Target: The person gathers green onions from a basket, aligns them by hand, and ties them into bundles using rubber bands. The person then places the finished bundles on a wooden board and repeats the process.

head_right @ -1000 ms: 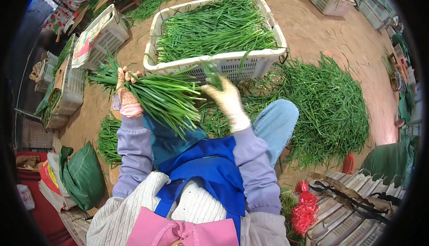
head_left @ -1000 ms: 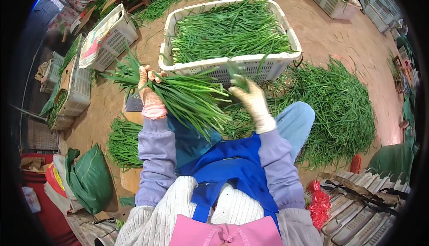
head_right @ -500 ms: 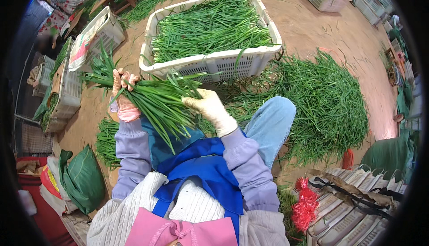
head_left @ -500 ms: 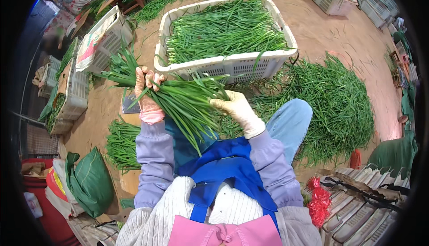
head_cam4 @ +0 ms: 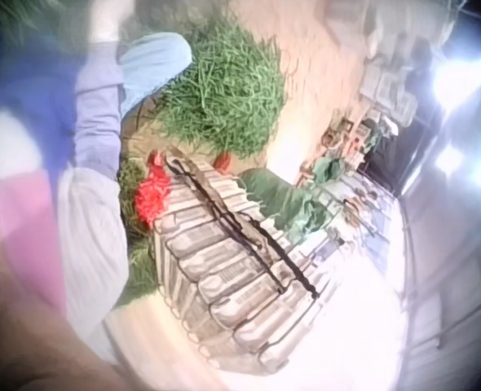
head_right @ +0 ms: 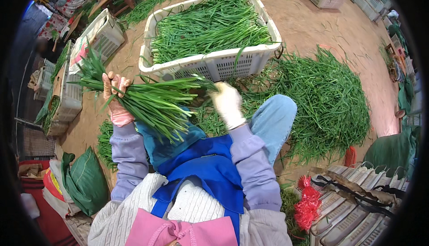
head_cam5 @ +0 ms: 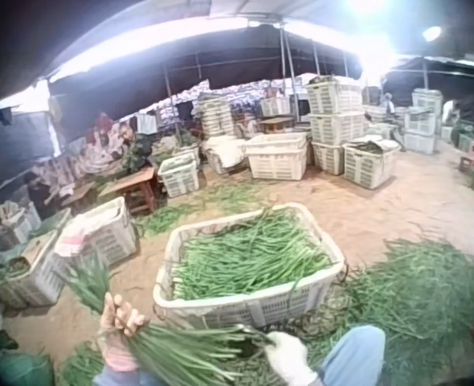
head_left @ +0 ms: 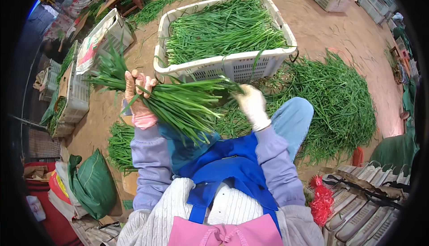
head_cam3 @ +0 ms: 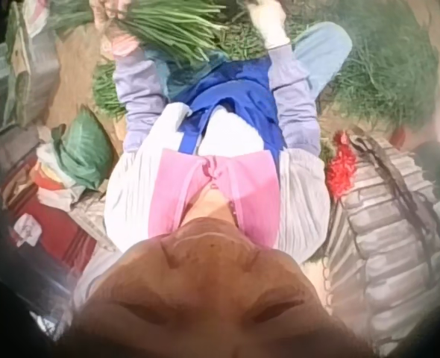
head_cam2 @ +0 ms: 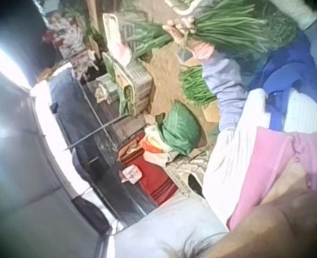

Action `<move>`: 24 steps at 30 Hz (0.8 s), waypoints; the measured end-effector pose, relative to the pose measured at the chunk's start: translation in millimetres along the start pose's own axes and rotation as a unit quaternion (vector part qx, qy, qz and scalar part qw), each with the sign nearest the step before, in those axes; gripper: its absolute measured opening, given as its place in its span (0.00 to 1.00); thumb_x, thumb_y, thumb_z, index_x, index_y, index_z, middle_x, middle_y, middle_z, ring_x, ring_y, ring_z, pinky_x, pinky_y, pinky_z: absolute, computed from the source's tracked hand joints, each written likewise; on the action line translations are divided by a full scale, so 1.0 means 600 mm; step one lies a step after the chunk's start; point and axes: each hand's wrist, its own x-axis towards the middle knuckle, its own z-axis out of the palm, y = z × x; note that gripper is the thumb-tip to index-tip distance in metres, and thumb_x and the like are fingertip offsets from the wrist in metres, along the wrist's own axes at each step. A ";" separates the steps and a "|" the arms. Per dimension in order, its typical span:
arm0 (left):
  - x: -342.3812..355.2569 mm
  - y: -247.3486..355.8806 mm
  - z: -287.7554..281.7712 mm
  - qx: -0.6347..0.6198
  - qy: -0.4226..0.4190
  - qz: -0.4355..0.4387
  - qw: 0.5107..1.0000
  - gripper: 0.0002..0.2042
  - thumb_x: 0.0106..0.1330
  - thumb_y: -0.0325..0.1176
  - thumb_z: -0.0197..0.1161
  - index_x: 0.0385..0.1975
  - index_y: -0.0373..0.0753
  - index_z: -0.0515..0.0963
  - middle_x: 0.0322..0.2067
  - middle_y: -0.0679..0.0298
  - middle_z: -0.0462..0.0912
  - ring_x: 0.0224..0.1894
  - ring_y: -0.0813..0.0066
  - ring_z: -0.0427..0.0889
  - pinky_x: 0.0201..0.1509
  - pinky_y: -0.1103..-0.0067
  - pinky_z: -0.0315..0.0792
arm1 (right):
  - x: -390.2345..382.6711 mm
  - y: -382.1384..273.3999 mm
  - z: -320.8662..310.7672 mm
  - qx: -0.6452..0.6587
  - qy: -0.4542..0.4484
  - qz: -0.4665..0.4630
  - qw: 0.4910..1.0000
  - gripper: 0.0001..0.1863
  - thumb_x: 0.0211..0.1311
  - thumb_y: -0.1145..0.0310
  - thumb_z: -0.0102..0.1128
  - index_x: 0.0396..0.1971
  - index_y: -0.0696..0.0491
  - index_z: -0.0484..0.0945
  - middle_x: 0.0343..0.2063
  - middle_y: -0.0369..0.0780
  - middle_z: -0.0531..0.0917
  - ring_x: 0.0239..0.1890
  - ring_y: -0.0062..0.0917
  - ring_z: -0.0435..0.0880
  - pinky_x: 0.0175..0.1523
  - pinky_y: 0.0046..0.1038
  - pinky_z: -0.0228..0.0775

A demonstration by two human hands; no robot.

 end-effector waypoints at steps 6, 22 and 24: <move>-0.022 0.021 -0.001 0.256 0.180 -0.022 0.950 0.09 0.68 0.41 0.50 0.34 0.42 0.70 0.18 0.76 0.63 0.17 0.85 0.65 0.27 0.86 0.66 | 0.023 -0.114 -0.111 -0.054 0.032 -0.158 0.985 0.23 0.52 0.54 0.59 0.44 0.54 0.75 0.35 0.46 0.81 0.37 0.33 0.82 0.39 0.33 0.73; 0.078 -0.037 -0.162 0.964 -0.266 -0.014 0.028 0.26 0.66 0.50 0.38 0.62 0.49 0.60 0.62 0.68 0.60 0.65 0.65 0.54 0.71 0.58 0.40 | -0.142 -0.106 0.010 0.701 -0.375 0.092 0.600 0.17 0.62 0.56 0.54 0.27 0.57 0.74 0.06 0.27 0.57 0.08 0.11 0.52 0.14 0.18 0.44; 0.076 -0.012 -0.203 0.901 -0.255 -0.210 -0.281 0.24 0.66 0.48 0.41 0.59 0.45 0.63 0.57 0.65 0.64 0.59 0.66 0.59 0.67 0.64 0.47 | -0.154 -0.115 -0.054 0.654 -0.339 0.107 0.667 0.14 0.65 0.60 0.50 0.26 0.56 0.74 0.07 0.26 0.57 0.08 0.11 0.51 0.13 0.18 0.41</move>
